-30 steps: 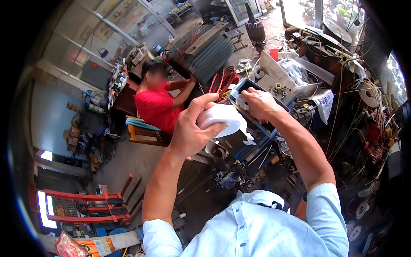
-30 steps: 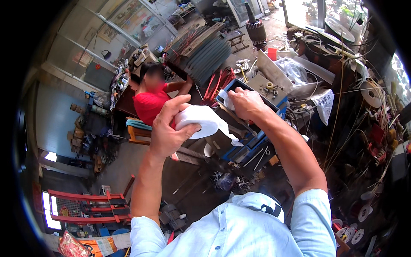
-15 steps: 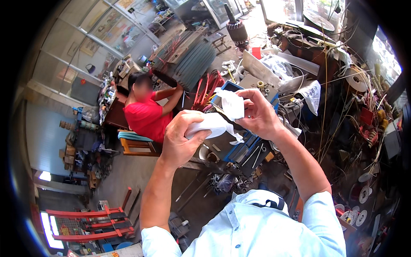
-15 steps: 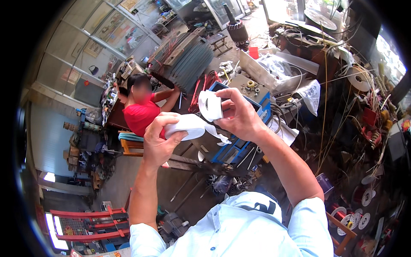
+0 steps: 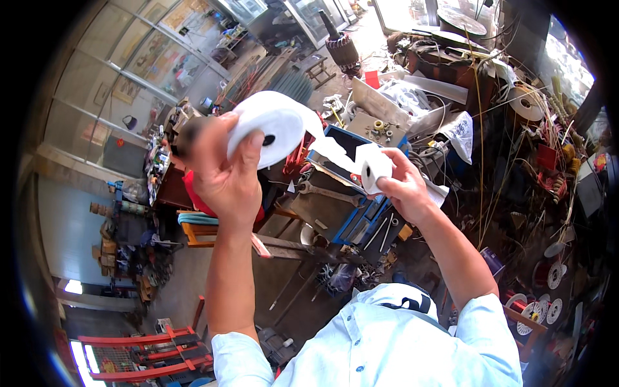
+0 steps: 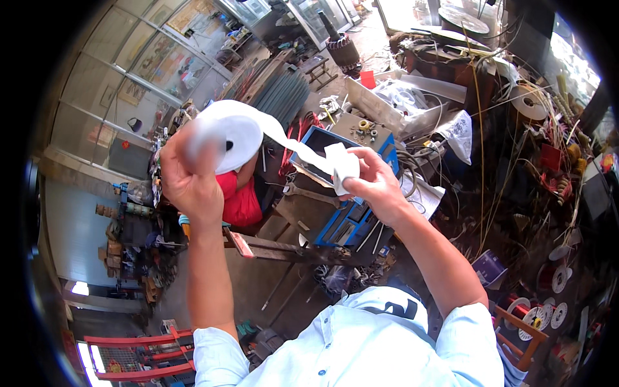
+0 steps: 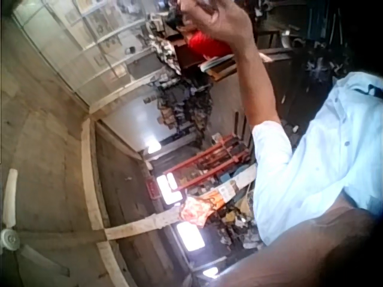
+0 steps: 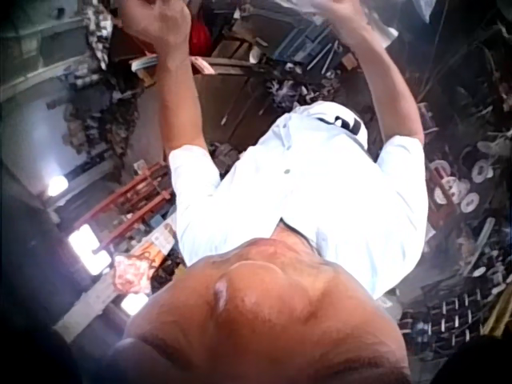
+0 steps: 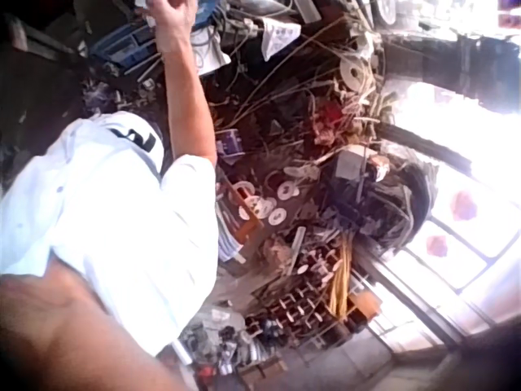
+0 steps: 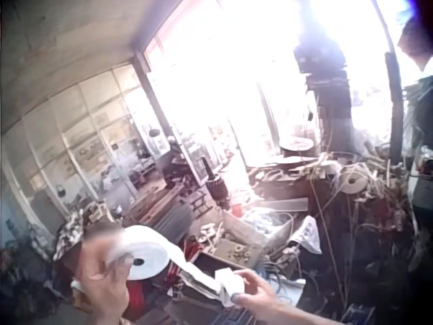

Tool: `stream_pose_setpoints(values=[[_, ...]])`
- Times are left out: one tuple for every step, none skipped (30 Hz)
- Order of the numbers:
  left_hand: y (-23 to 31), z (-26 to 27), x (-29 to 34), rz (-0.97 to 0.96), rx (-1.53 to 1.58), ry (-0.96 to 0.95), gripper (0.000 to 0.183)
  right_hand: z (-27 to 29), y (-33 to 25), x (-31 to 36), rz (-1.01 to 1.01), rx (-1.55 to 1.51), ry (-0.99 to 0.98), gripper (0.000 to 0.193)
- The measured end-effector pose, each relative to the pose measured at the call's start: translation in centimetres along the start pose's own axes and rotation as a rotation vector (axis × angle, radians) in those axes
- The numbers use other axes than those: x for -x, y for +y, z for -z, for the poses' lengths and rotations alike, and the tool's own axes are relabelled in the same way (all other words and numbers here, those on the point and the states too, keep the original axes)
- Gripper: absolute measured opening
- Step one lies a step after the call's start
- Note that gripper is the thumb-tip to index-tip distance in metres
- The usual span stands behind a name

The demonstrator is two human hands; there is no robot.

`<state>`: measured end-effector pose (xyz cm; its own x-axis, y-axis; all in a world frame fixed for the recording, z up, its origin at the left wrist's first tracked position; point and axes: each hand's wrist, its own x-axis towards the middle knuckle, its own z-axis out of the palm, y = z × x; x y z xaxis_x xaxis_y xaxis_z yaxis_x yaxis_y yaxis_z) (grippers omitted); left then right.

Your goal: The person prepares white insulation tape by hand and then uses a mallet and a wooden wedge to seat wire coils into a large motor stator.

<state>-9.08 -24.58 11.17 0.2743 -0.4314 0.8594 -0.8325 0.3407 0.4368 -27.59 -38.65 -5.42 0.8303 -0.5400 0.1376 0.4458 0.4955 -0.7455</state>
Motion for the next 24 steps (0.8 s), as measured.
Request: stream_pose_setpoints(values=[[-0.3, -0.9, 0.0, 0.009, -0.020, 0.002, 0.031, 0.1, 0.0, 0.5, -0.019, -0.098, 0.031, 0.059], [-0.9, -1.9, 0.3, 0.019, -0.038, 0.004, 0.030, 0.9, 0.2, 0.8, -0.013, -0.133, -0.004, 0.056], [-1.8, -2.6, 0.9, 0.032, -0.063, 0.004, 0.029, 0.8, 0.1, 1.2, -0.020, -0.192, 0.003, 0.052], [-3.3, -3.4, 1.8, 0.100, -0.124, -0.061, 0.028, 0.8, 0.0, 1.6, -0.036, -0.229, 0.018, 0.051], [-5.1, -4.1, 3.2, 0.171, -0.186, -0.125, 0.028, 1.0, 0.1, 2.0, -0.055, -0.266, 0.035, 0.050], [-6.5, -4.9, 4.5, 0.194, -0.266, -0.218, 0.030, 1.2, 0.3, 2.5, -0.070, -0.319, 0.046, 0.050], [-7.7, -5.8, 5.8, 0.215, -0.342, -0.308, 0.031, 1.7, 0.4, 3.0, -0.083, -0.368, 0.058, 0.050], [-8.8, -6.3, 6.9, 0.209, -0.355, -0.351, 0.032, 1.9, 0.7, 3.4, -0.099, -0.421, 0.065, 0.050], [-9.3, -6.8, 7.5, 0.203, -0.363, -0.393, 0.033, 2.0, 0.6, 3.9, -0.095, -0.421, 0.084, 0.050], [-9.8, -7.1, 7.9, 0.241, -0.398, -0.431, 0.033, 2.0, 0.4, 4.5, -0.091, -0.422, 0.103, 0.050], [-10.4, -7.5, 8.2, 0.268, -0.391, -0.446, 0.034, 2.0, 0.3, 5.0, -0.088, -0.421, 0.121, 0.050], [-10.8, -8.0, 8.5, 0.301, -0.384, -0.462, 0.036, 2.5, 0.3, 5.6, -0.068, -0.440, 0.099, 0.049], [-11.2, -8.0, 8.6, 0.331, -0.384, -0.472, 0.037, 2.7, 0.2, 6.4, -0.073, -0.465, 0.088, 0.051], [-11.7, -7.9, 8.8, 0.388, -0.417, -0.554, 0.044, 2.4, -0.2, 7.1, -0.040, -0.455, 0.090, 0.053], [-12.1, -7.4, 9.1, 0.391, -0.450, -0.595, 0.049, 1.8, -0.9, 7.8, -0.010, -0.450, 0.088, 0.055], [-12.2, -7.1, 9.2, 0.413, -0.454, -0.622, 0.052, 1.4, -1.5, 8.6, 0.043, -0.423, 0.147, 0.058], [-12.4, -6.7, 9.3, 0.436, -0.459, -0.650, 0.054, 1.1, -2.1, 9.3, 0.095, -0.396, 0.206, 0.061], [-12.3, -7.1, 9.0, 0.437, -0.452, -0.645, 0.055, 1.0, -3.4, 10.1, 0.123, -0.387, 0.290, 0.068], [-12.3, -6.9, 9.0, 0.446, -0.459, -0.647, 0.055, 0.2, -4.4, 10.4, 0.247, -0.267, 0.276, 0.075], [-12.2, -6.5, 9.2, 0.455, -0.468, -0.649, 0.056, 0.1, -4.8, 10.7, 0.338, -0.173, 0.280, 0.079], [-12.2, -5.7, 9.7, 0.437, -0.480, -0.630, 0.056, -0.5, -5.8, 11.2, 0.373, -0.072, 0.308, 0.079], [-12.2, -5.6, 9.9, 0.412, -0.483, -0.613, 0.056, -0.8, -7.1, 12.0, 0.430, -0.061, 0.292, 0.077], [-12.2, -5.4, 10.2, 0.388, -0.490, -0.597, 0.056, -1.3, -8.2, 12.3, 0.568, -0.024, 0.249, 0.075], [-11.5, -5.7, 9.9, 0.393, -0.489, -0.613, 0.057, -0.7, -9.3, 13.1, 0.700, 0.047, 0.192, 0.071]])
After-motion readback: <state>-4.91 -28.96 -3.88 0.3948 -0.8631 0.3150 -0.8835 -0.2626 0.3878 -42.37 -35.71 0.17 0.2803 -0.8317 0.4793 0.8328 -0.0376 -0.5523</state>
